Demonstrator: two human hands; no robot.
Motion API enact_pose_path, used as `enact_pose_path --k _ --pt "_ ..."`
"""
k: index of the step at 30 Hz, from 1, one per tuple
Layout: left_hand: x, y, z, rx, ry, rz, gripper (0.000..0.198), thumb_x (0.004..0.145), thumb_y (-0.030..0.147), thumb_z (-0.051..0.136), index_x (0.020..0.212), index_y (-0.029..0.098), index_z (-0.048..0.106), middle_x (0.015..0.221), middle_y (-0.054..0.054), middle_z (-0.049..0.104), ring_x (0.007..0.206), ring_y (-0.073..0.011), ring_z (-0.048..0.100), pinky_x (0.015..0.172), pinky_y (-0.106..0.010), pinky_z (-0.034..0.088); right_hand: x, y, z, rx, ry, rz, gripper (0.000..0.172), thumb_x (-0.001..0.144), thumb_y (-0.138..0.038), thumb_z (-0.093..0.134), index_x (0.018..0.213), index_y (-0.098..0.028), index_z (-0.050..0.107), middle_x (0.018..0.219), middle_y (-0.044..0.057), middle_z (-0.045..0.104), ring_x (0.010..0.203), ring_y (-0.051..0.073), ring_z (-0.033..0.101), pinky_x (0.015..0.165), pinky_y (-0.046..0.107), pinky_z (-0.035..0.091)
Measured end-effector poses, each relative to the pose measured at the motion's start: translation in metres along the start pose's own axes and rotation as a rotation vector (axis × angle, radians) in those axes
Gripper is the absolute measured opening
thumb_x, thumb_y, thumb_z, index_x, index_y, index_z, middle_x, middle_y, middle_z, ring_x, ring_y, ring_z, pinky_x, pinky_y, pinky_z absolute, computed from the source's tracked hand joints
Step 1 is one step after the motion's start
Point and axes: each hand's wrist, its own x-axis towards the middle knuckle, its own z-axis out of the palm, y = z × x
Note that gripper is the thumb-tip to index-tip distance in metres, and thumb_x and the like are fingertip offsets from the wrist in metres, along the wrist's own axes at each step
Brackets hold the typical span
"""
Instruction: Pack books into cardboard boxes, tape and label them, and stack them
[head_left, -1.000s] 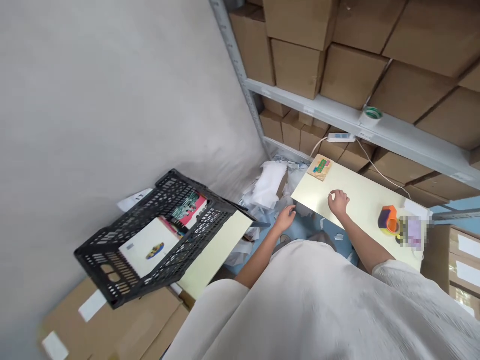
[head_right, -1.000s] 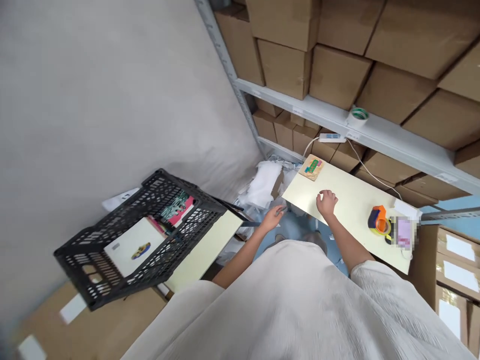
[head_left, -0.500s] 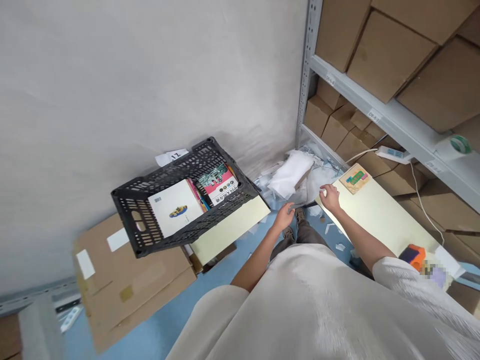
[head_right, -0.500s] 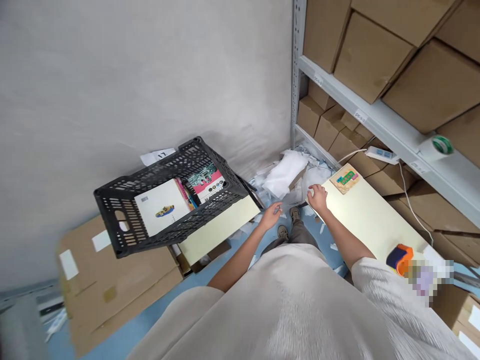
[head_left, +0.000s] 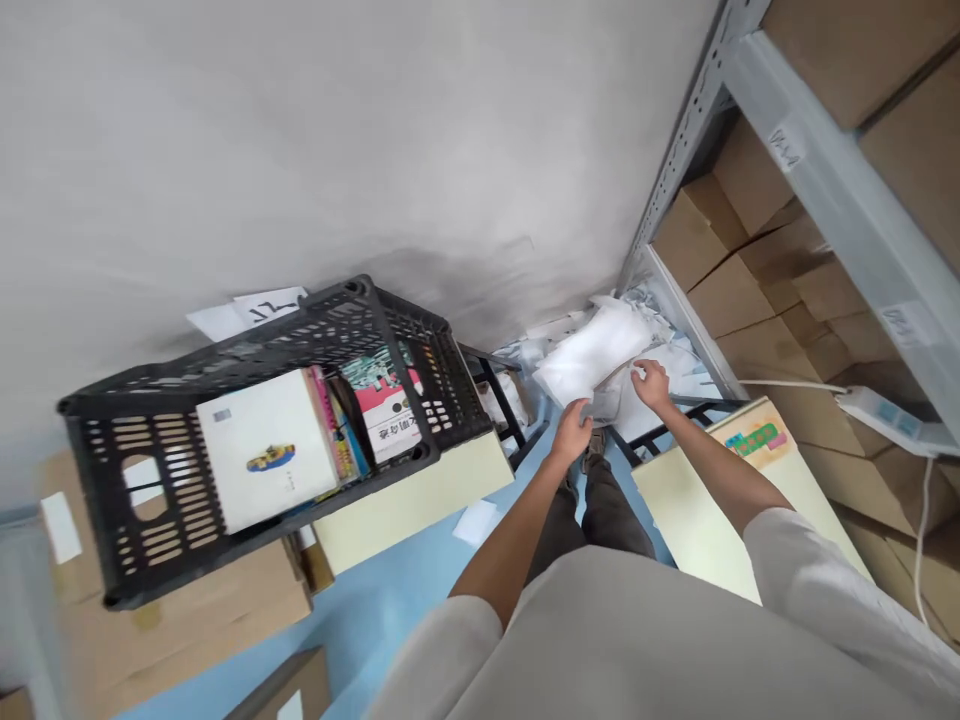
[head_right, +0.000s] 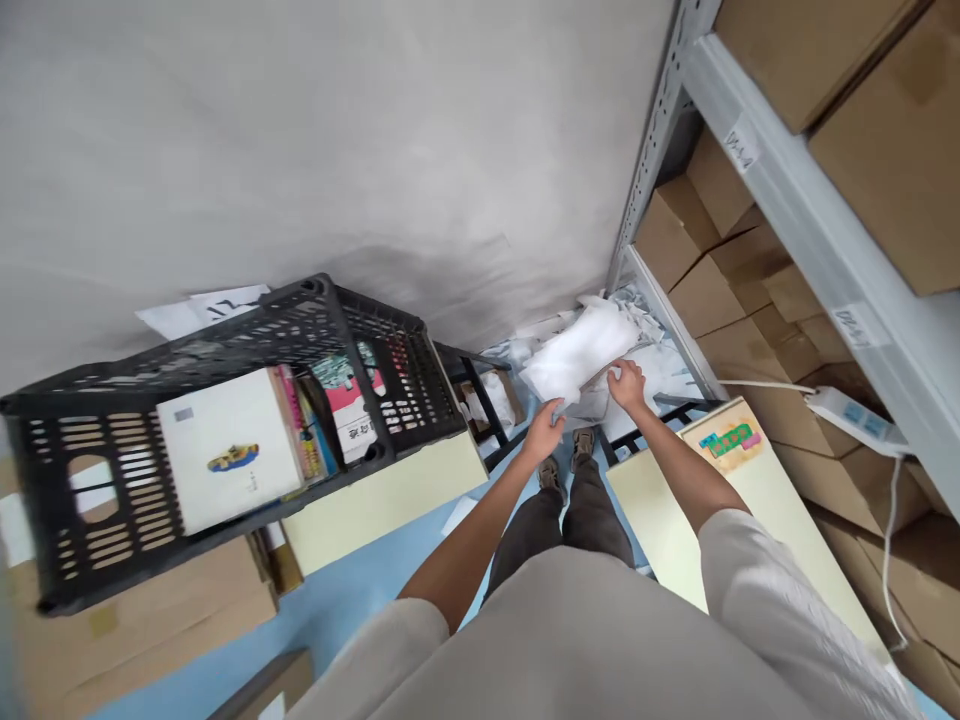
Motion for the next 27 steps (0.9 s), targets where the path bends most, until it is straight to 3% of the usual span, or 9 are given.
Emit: enact_pose_path --k 7,16,19,24,27 --pt "0.077 -0.053 0.050 -0.036 -0.010 -0.047 0.045 0.095 0.012 0.063 0.139 0.021 0.070 0.147 -0.014 0.070 0.145 -0.0311 0.063 0.131 -0.054 0.046 0.111 0.057 0.062 -0.178 -0.101 0.149 0.035 0.095 -0.037 0.065 0.124 -0.021 0.076 0.136 0.020 0.070 0.127 0.041 0.059 0.109 0.059 0.048" --pt "0.163 -0.117 0.116 -0.078 0.026 -0.011 0.047 0.097 0.013 0.062 0.143 0.022 0.068 0.149 -0.014 0.068 0.146 -0.0304 0.061 0.131 -0.052 0.046 0.224 0.120 0.144 -0.400 -0.123 0.095 0.040 0.096 -0.044 0.072 0.125 -0.016 0.075 0.139 0.026 0.064 0.134 0.046 0.050 0.111 0.062 0.036" --pt "0.186 -0.133 0.124 -0.078 0.018 0.006 0.046 0.097 0.013 0.061 0.142 0.021 0.068 0.150 -0.014 0.068 0.146 -0.0307 0.061 0.130 -0.053 0.047 0.248 0.129 0.164 -0.453 -0.139 0.117 0.047 0.096 -0.047 0.074 0.129 -0.014 0.072 0.142 0.027 0.062 0.137 0.047 0.049 0.112 0.063 0.033" --pt "0.208 -0.159 0.122 -0.051 0.044 -0.018 0.043 0.099 0.013 0.060 0.141 0.020 0.068 0.150 -0.014 0.068 0.146 -0.0310 0.062 0.131 -0.054 0.046 0.274 0.145 0.193 -0.441 -0.067 0.145 0.058 0.092 -0.056 0.076 0.129 -0.013 0.070 0.140 0.029 0.062 0.134 0.049 0.049 0.111 0.066 0.034" --pt "0.209 -0.171 0.120 -0.044 0.041 -0.035 0.043 0.100 0.015 0.061 0.141 0.022 0.068 0.151 -0.013 0.069 0.146 -0.0311 0.062 0.130 -0.055 0.047 0.280 0.157 0.204 -0.425 -0.028 0.144 0.049 0.093 -0.053 0.072 0.120 -0.013 0.073 0.135 0.028 0.064 0.129 0.048 0.050 0.109 0.067 0.035"
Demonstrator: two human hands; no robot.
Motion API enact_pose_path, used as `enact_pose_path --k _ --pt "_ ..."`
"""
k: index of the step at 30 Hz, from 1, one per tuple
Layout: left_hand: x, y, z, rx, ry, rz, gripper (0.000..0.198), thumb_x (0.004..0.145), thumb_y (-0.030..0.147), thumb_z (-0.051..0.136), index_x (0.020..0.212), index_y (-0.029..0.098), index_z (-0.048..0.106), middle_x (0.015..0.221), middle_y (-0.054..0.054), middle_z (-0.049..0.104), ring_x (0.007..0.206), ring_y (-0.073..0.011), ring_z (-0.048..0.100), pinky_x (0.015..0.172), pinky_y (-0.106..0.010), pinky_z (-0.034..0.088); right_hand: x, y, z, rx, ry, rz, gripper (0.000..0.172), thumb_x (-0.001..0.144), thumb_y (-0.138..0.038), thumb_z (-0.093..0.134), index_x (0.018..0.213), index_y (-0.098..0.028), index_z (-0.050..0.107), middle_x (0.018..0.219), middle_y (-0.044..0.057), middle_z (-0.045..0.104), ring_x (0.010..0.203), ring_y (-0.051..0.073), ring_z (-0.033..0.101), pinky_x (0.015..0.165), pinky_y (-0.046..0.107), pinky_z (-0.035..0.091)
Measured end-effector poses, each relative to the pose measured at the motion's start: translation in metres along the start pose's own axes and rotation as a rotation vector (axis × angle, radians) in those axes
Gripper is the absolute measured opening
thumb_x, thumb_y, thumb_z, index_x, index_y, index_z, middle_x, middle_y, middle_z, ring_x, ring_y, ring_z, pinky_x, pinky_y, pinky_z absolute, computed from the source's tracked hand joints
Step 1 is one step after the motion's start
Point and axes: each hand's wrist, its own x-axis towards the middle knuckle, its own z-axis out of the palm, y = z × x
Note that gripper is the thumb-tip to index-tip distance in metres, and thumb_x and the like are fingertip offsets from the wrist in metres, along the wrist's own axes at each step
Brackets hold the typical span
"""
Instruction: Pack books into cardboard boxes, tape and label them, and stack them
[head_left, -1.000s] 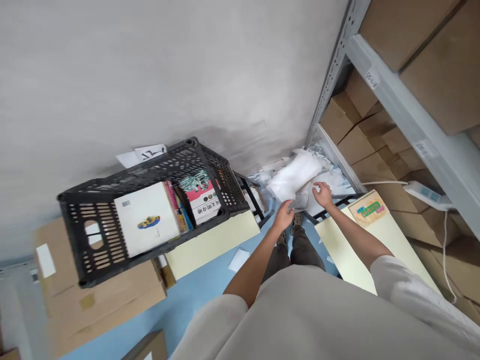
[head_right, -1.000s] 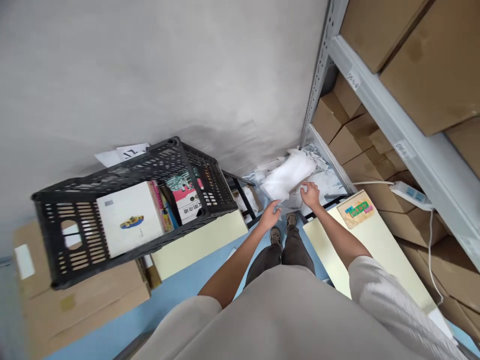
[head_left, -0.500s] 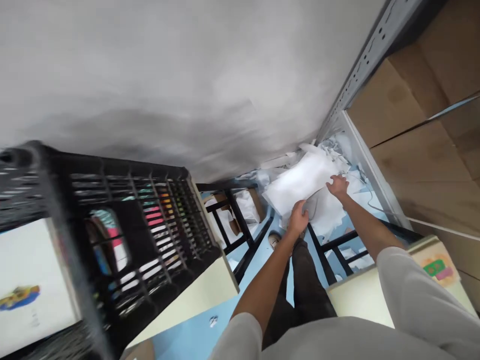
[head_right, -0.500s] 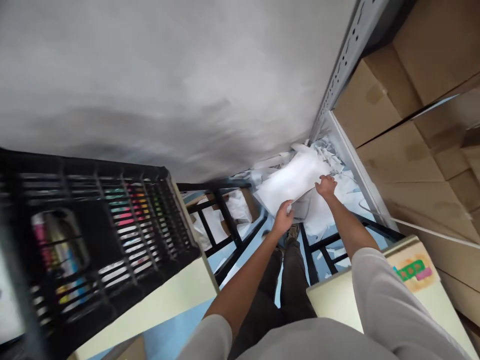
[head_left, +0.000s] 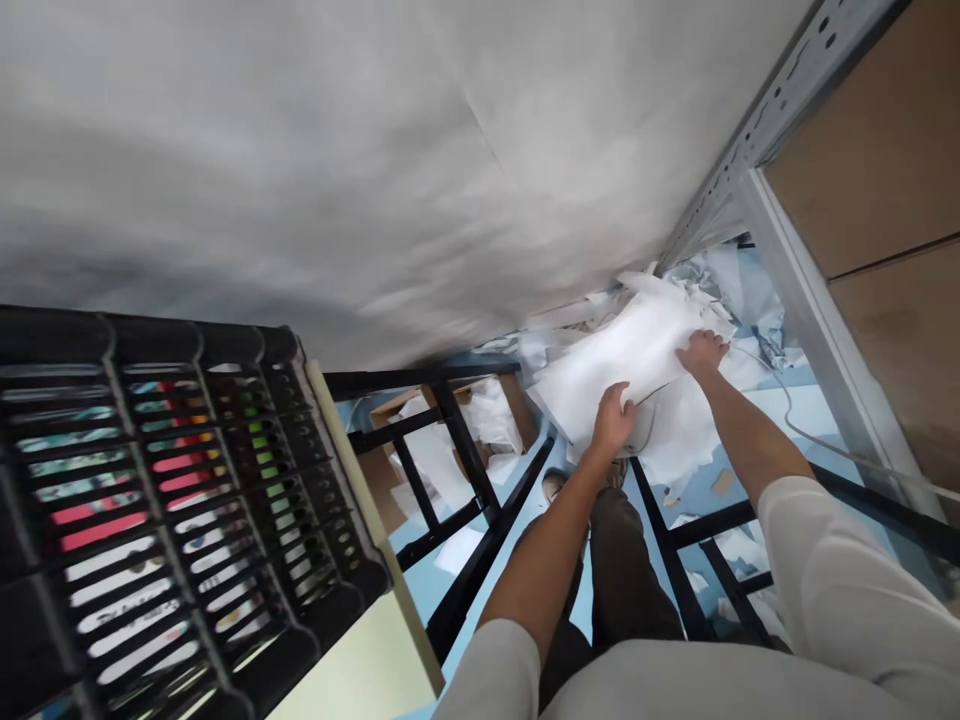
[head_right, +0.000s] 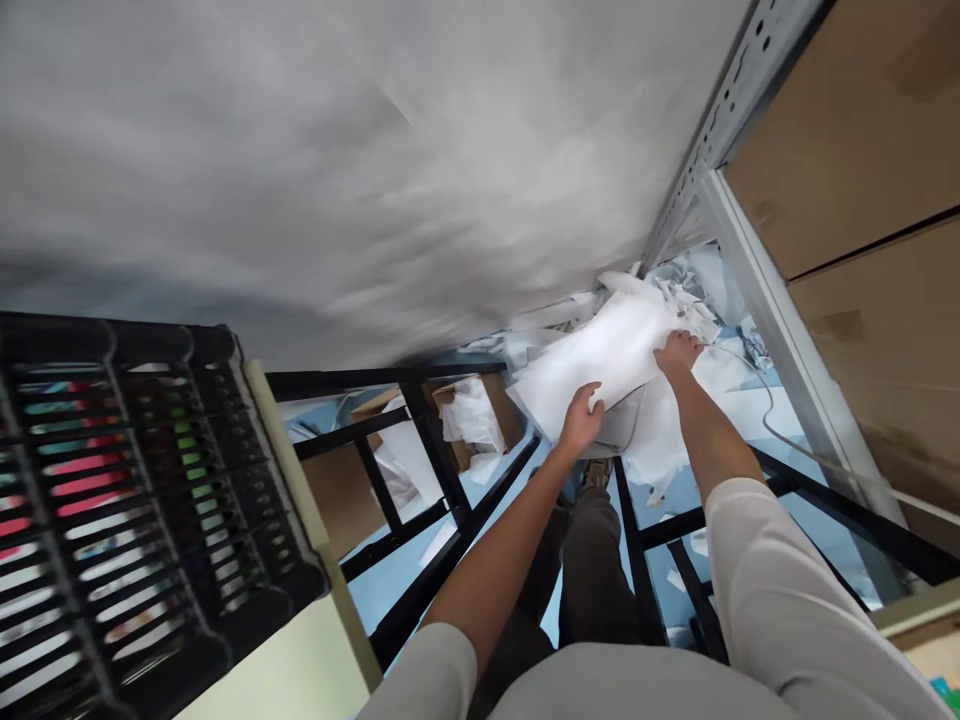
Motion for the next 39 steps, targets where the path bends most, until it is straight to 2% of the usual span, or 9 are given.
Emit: enact_pose_path --k 4,10,17,21,24,28,32,36,39 --pt "-0.007 -0.007 0.003 -0.001 -0.031 -0.002 0.044 0.099 0.014 0.062 0.142 0.022 0.068 0.149 -0.014 0.070 0.145 -0.0316 0.063 0.129 -0.055 0.049 -0.002 0.003 0.004 -0.008 -0.038 -0.007 0.025 0.094 -0.034 0.063 0.102 -0.013 0.075 0.128 0.027 0.066 0.126 0.046 0.052 0.108 0.066 0.035" --pt "-0.019 0.005 0.007 -0.037 -0.031 0.001 0.045 0.098 0.013 0.060 0.141 0.023 0.070 0.147 -0.012 0.071 0.144 -0.0297 0.064 0.128 -0.054 0.050 -0.020 -0.008 -0.028 0.014 -0.045 -0.081 0.020 0.092 -0.022 0.058 0.103 -0.016 0.074 0.121 0.024 0.070 0.120 0.042 0.058 0.106 0.059 0.039" --pt "-0.050 0.055 0.000 -0.076 -0.065 0.012 0.044 0.097 0.011 0.061 0.139 0.020 0.072 0.142 -0.014 0.073 0.136 -0.0310 0.069 0.125 -0.052 0.053 -0.061 -0.017 -0.085 0.189 -0.063 -0.123 0.035 0.097 -0.015 0.054 0.129 -0.017 0.068 0.109 0.017 0.076 0.099 0.033 0.067 0.090 0.041 0.049" --pt "-0.078 0.088 -0.012 -0.067 -0.085 0.038 0.043 0.095 0.009 0.062 0.136 0.018 0.074 0.137 -0.015 0.075 0.131 -0.0309 0.071 0.123 -0.051 0.053 -0.098 -0.019 -0.120 0.221 -0.021 -0.210 0.039 0.096 -0.011 0.048 0.123 -0.016 0.076 0.126 0.019 0.075 0.111 0.034 0.067 0.098 0.042 0.052" --pt "-0.101 0.110 -0.025 -0.077 -0.099 0.071 0.042 0.095 0.010 0.063 0.134 0.021 0.075 0.135 -0.012 0.076 0.130 -0.0290 0.071 0.123 -0.049 0.054 -0.130 -0.020 -0.150 0.247 0.002 -0.192 0.049 0.096 -0.011 0.044 0.131 -0.013 0.078 0.136 0.019 0.074 0.119 0.033 0.068 0.108 0.043 0.052" --pt "-0.138 0.138 -0.047 -0.067 -0.146 0.131 0.042 0.096 0.009 0.061 0.134 0.022 0.074 0.135 -0.012 0.076 0.132 -0.0285 0.070 0.123 -0.049 0.054 -0.187 -0.017 -0.194 0.293 0.079 -0.144 0.054 0.096 -0.012 0.044 0.139 -0.010 0.076 0.142 0.020 0.073 0.129 0.032 0.067 0.118 0.044 0.049" --pt "-0.184 0.174 -0.071 -0.021 -0.247 0.224 0.043 0.094 0.006 0.062 0.133 0.021 0.074 0.137 -0.013 0.075 0.135 -0.0299 0.069 0.125 -0.051 0.052 -0.271 -0.003 -0.237 0.358 0.189 -0.082 0.055 0.095 -0.015 0.048 0.143 -0.007 0.073 0.145 0.021 0.072 0.132 0.032 0.067 0.122 0.044 0.048" --pt "-0.229 0.211 -0.088 0.046 -0.349 0.324 0.044 0.094 0.007 0.061 0.134 0.021 0.073 0.138 -0.013 0.074 0.139 -0.0312 0.067 0.128 -0.053 0.049 -0.367 0.027 -0.268 0.418 0.270 0.014 0.054 0.096 -0.020 0.051 0.145 -0.009 0.072 0.144 0.020 0.073 0.112 0.030 0.074 0.116 0.045 0.052" --pt "-0.256 0.232 -0.087 0.099 -0.396 0.370 0.049 0.095 0.008 0.060 0.140 0.022 0.069 0.144 -0.014 0.070 0.144 -0.0309 0.063 0.130 -0.051 0.047 -0.438 0.057 -0.274 0.487 0.318 0.124 0.053 0.098 -0.024 0.053 0.146 -0.011 0.072 0.143 0.020 0.073 0.100 0.029 0.074 0.110 0.044 0.056"
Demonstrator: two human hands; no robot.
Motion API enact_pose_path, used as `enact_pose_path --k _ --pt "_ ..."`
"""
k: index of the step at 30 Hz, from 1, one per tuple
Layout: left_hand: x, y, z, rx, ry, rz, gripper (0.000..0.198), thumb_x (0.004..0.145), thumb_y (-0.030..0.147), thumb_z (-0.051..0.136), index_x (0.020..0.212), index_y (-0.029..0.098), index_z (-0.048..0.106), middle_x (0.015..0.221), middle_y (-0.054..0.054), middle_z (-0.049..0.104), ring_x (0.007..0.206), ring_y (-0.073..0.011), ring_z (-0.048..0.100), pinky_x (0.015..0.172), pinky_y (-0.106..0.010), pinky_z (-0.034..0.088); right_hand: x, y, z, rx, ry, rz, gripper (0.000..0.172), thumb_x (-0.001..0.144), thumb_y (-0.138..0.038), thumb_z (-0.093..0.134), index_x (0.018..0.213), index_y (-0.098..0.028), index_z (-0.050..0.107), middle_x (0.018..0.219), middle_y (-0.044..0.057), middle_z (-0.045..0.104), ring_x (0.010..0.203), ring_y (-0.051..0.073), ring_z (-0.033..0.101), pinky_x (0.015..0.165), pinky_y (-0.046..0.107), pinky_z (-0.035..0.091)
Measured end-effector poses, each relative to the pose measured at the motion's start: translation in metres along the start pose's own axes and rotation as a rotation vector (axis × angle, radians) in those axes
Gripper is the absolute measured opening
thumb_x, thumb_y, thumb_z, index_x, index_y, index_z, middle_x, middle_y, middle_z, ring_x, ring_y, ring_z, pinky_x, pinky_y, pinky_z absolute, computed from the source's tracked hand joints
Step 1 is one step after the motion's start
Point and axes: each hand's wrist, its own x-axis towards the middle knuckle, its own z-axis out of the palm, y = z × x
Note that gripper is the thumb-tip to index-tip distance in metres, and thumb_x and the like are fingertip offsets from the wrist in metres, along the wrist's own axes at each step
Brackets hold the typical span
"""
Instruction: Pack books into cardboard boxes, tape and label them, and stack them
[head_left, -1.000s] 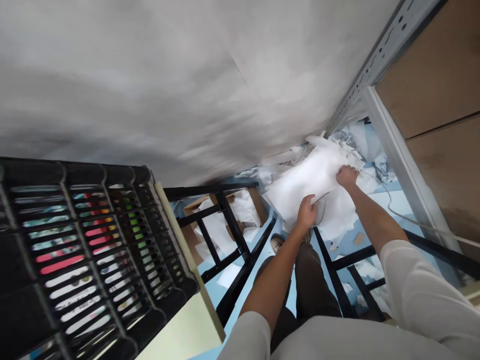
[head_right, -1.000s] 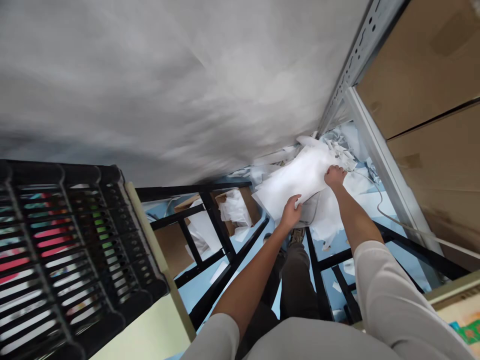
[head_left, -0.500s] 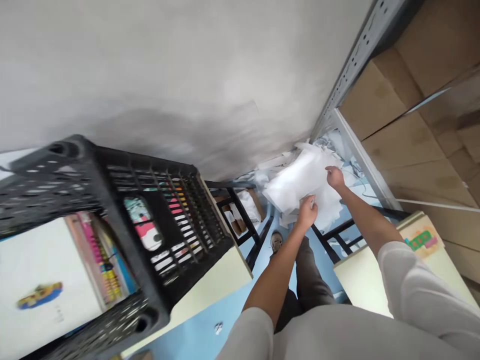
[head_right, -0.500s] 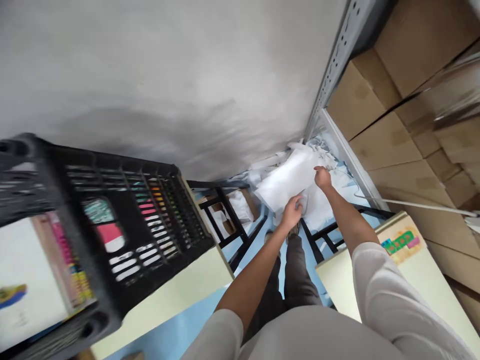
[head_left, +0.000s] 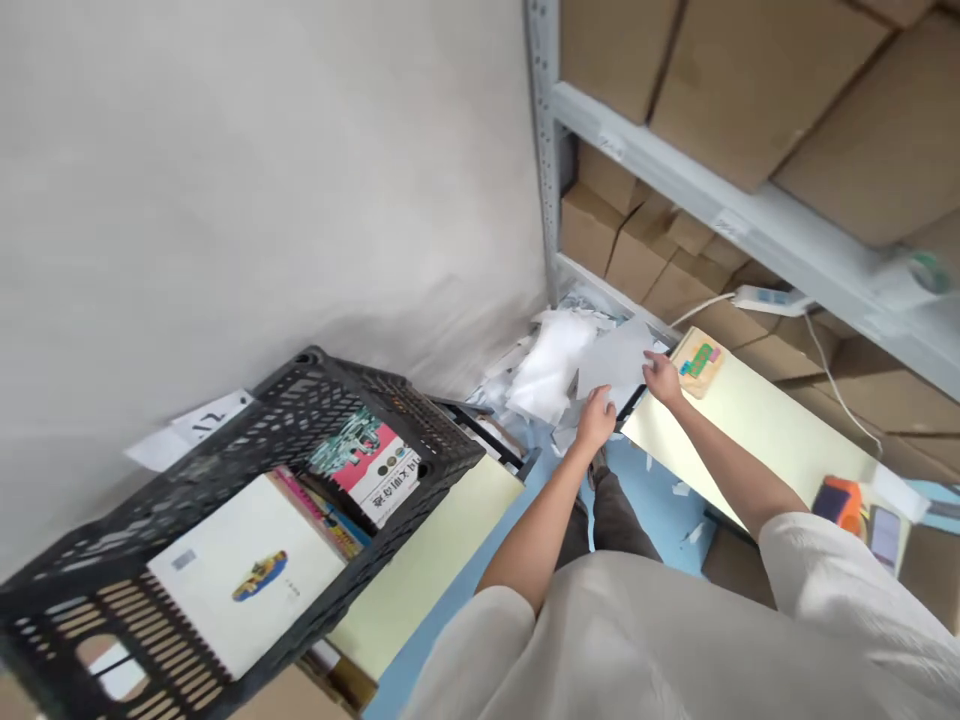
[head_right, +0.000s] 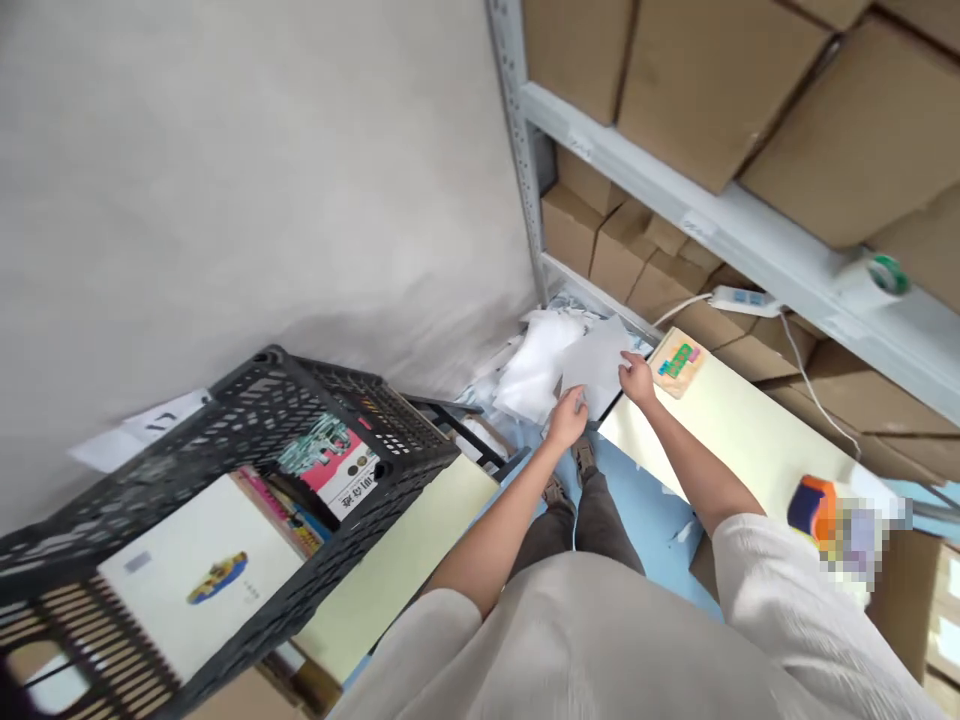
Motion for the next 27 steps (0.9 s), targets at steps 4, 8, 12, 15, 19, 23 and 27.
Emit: enact_pose_path --k 4,8,12,15,19,23,27 --pt "-0.016 0.030 0.031 0.116 -0.122 0.078 0.057 0.094 0.005 0.058 0.148 0.022 0.066 0.156 -0.016 0.063 0.153 -0.0312 0.056 0.134 -0.049 0.042 -0.084 0.050 -0.034 0.092 0.081 0.157 0.055 0.098 -0.028 0.051 0.148 -0.014 0.071 0.145 0.018 0.073 0.092 0.027 0.074 0.104 0.045 0.060" --pt "-0.032 0.055 0.076 0.392 -0.326 0.128 0.056 0.097 0.007 0.058 0.150 0.021 0.065 0.165 -0.016 0.056 0.159 -0.0326 0.050 0.136 -0.052 0.039 -0.162 0.108 -0.051 0.172 0.164 0.263 0.053 0.096 -0.030 0.051 0.142 -0.016 0.073 0.143 0.017 0.074 0.087 0.025 0.074 0.101 0.045 0.061" --pt "-0.041 0.072 0.120 0.674 -0.485 0.137 0.056 0.102 0.014 0.056 0.156 0.023 0.062 0.175 -0.013 0.047 0.165 -0.0311 0.041 0.135 -0.050 0.038 -0.217 0.162 -0.062 0.280 0.214 0.327 0.053 0.094 -0.030 0.052 0.140 -0.016 0.074 0.143 0.017 0.074 0.081 0.023 0.072 0.101 0.047 0.062" --pt "-0.045 0.075 0.149 0.815 -0.558 0.097 0.057 0.102 0.018 0.056 0.160 0.021 0.058 0.178 -0.014 0.044 0.165 -0.0316 0.040 0.135 -0.048 0.037 -0.243 0.196 -0.066 0.312 0.207 0.394 0.053 0.093 -0.029 0.055 0.140 -0.016 0.074 0.143 0.017 0.074 0.080 0.023 0.071 0.102 0.047 0.062" --pt "-0.055 0.068 0.174 0.932 -0.613 0.068 0.059 0.103 0.020 0.055 0.161 0.020 0.057 0.179 -0.016 0.042 0.164 -0.0328 0.042 0.134 -0.049 0.038 -0.264 0.225 -0.064 0.337 0.142 0.448 0.054 0.093 -0.024 0.056 0.143 -0.017 0.074 0.146 0.015 0.073 0.086 0.023 0.074 0.104 0.044 0.061" --pt "-0.062 0.058 0.181 1.013 -0.642 0.060 0.058 0.102 0.019 0.054 0.160 0.020 0.057 0.178 -0.016 0.044 0.163 -0.0327 0.044 0.132 -0.048 0.040 -0.277 0.235 -0.060 0.315 0.041 0.492 0.054 0.096 -0.024 0.057 0.147 -0.014 0.072 0.147 0.017 0.073 0.097 0.025 0.076 0.105 0.041 0.059" --pt "-0.060 0.052 0.178 1.048 -0.675 0.096 0.061 0.101 0.018 0.054 0.162 0.017 0.055 0.180 -0.018 0.041 0.165 -0.0329 0.040 0.133 -0.049 0.038 -0.286 0.237 -0.058 0.288 -0.066 0.525 0.049 0.101 -0.026 0.055 0.145 -0.014 0.074 0.145 0.016 0.075 0.110 0.027 0.077 0.108 0.038 0.056"
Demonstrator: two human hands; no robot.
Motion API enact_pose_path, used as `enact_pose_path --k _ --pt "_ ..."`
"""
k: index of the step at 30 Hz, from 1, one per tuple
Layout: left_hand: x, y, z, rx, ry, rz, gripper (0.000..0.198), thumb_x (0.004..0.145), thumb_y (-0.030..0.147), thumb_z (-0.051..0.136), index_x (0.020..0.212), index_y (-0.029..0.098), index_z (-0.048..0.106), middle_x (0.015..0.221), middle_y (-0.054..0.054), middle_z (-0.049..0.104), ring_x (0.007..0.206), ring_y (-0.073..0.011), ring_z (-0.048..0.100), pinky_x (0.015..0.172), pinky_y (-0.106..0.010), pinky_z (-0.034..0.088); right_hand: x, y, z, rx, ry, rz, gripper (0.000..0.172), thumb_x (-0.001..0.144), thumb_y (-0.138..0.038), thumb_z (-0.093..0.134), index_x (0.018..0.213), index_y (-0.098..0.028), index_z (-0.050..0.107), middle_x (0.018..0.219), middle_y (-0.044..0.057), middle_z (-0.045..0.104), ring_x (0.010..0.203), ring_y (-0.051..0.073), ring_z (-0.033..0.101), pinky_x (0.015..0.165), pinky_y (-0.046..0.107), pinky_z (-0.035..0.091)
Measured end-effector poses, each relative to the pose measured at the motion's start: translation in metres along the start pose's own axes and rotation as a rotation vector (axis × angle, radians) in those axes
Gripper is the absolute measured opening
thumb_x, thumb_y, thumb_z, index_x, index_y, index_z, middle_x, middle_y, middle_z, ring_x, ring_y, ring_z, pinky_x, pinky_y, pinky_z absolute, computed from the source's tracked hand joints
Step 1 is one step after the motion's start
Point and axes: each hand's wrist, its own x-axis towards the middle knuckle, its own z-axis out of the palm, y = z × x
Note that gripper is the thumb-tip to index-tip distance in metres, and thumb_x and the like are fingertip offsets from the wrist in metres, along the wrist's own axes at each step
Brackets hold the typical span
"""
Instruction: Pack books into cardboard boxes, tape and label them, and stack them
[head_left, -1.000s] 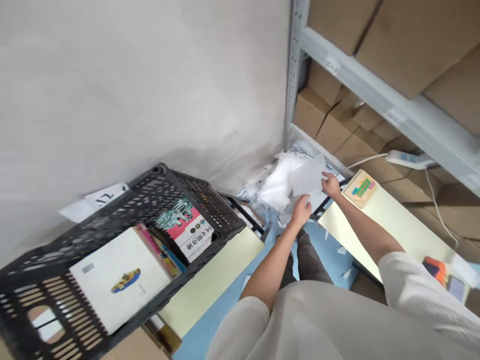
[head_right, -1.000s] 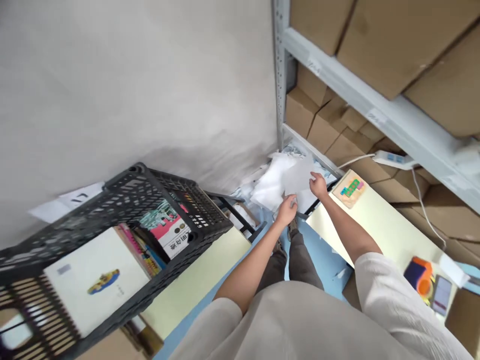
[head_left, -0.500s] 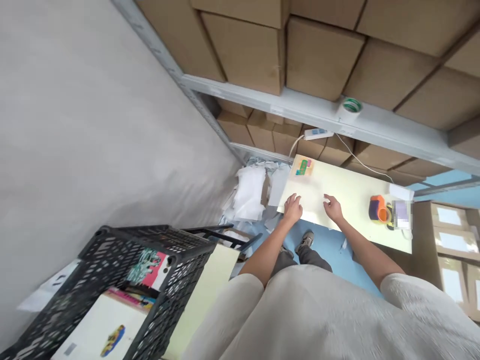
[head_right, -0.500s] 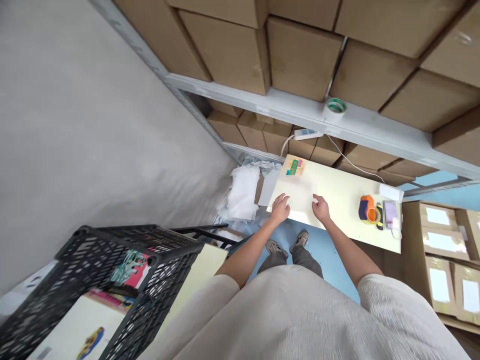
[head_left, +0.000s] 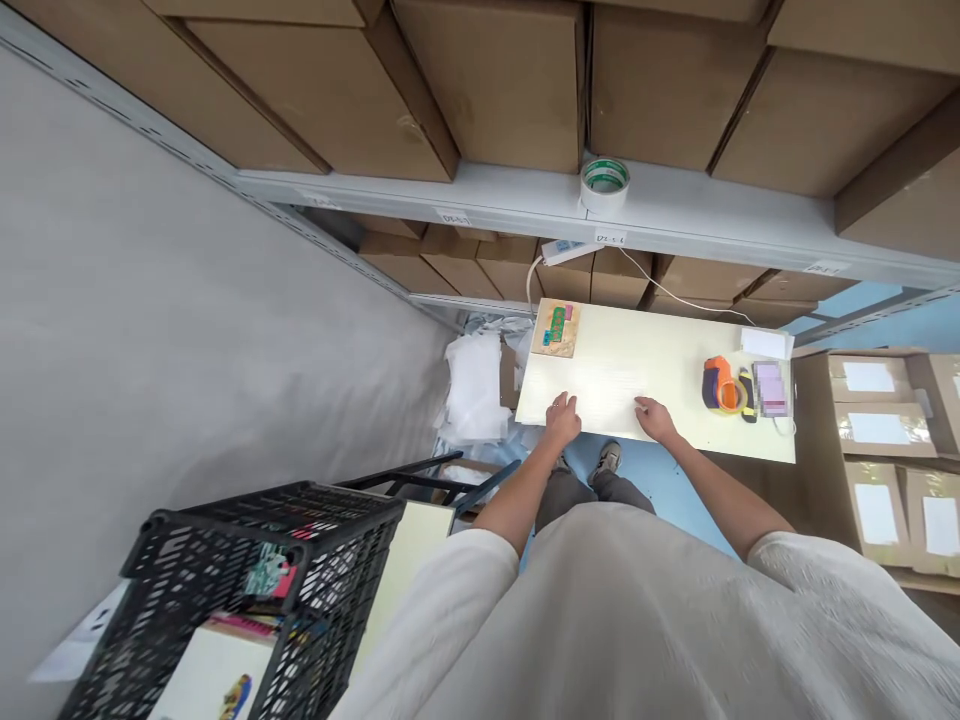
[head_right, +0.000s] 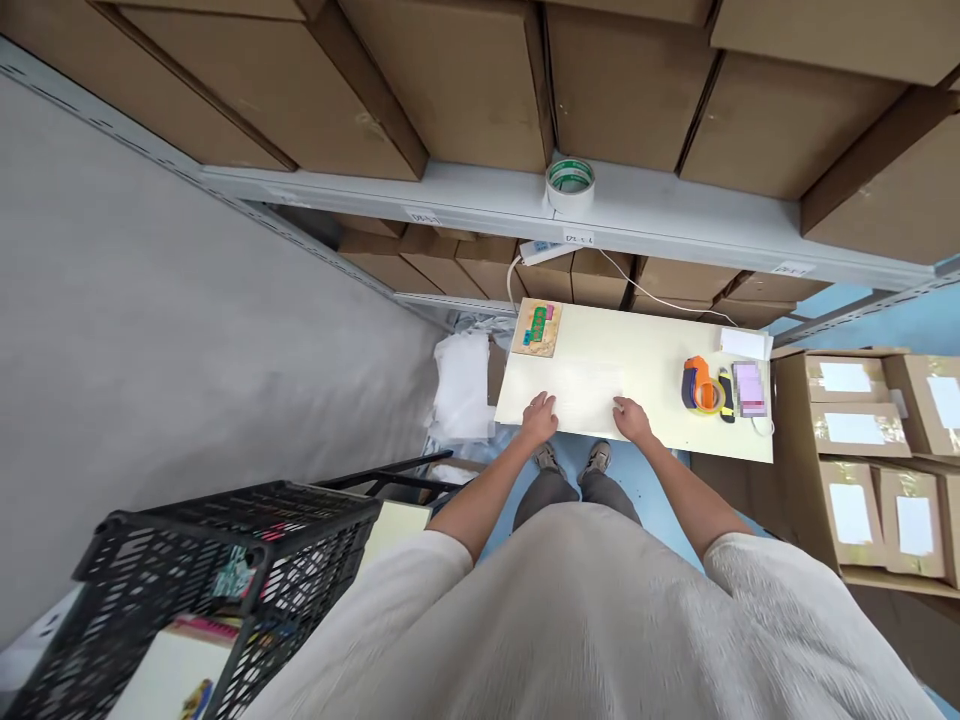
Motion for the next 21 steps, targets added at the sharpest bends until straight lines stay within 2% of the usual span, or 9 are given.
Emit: enact_pose_path --k 4,9,14,18,21 --pt "0.004 -0.008 -0.004 0.013 -0.021 0.046 0.061 0.102 0.018 0.052 0.162 0.014 0.054 0.178 -0.020 0.042 0.164 -0.0331 0.041 0.133 -0.047 0.039 -0.006 0.002 -0.002 -0.044 -0.001 0.014 0.047 0.103 -0.024 0.053 0.142 -0.013 0.075 0.142 0.018 0.074 0.114 0.028 0.075 0.107 0.038 0.056" --pt "0.012 -0.024 -0.016 0.017 -0.007 0.137 0.059 0.102 0.017 0.051 0.160 0.018 0.057 0.173 -0.017 0.049 0.158 -0.0325 0.049 0.130 -0.047 0.043 0.001 -0.019 -0.005 -0.106 0.218 0.062 0.042 0.100 -0.024 0.056 0.134 -0.016 0.078 0.147 0.020 0.067 0.132 0.036 0.066 0.111 0.046 0.054" --pt "0.028 -0.047 -0.030 0.050 0.038 0.164 0.069 0.101 0.019 0.055 0.169 0.016 0.046 0.182 -0.019 0.035 0.164 -0.0353 0.041 0.131 -0.048 0.041 0.042 -0.082 0.006 0.160 0.181 0.102 0.036 0.097 -0.025 0.060 0.128 -0.019 0.079 0.134 0.015 0.076 0.113 0.028 0.075 0.107 0.040 0.057" --pt "0.045 -0.061 -0.041 0.079 0.057 0.206 0.086 0.097 0.018 0.060 0.178 0.017 0.030 0.189 -0.019 0.014 0.163 -0.0383 0.042 0.129 -0.050 0.043 0.087 -0.138 0.027 0.334 0.141 0.188 0.031 0.093 -0.026 0.066 0.120 -0.020 0.080 0.128 0.011 0.081 0.120 0.027 0.075 0.112 0.040 0.056" --pt "0.059 -0.064 -0.047 0.086 0.060 0.242 0.090 0.098 0.019 0.061 0.180 0.017 0.024 0.190 -0.019 0.008 0.159 -0.0379 0.047 0.126 -0.049 0.046 0.116 -0.169 0.044 0.361 0.130 0.207 0.036 0.091 -0.029 0.068 0.125 -0.020 0.079 0.136 0.011 0.079 0.124 0.026 0.074 0.113 0.039 0.055"
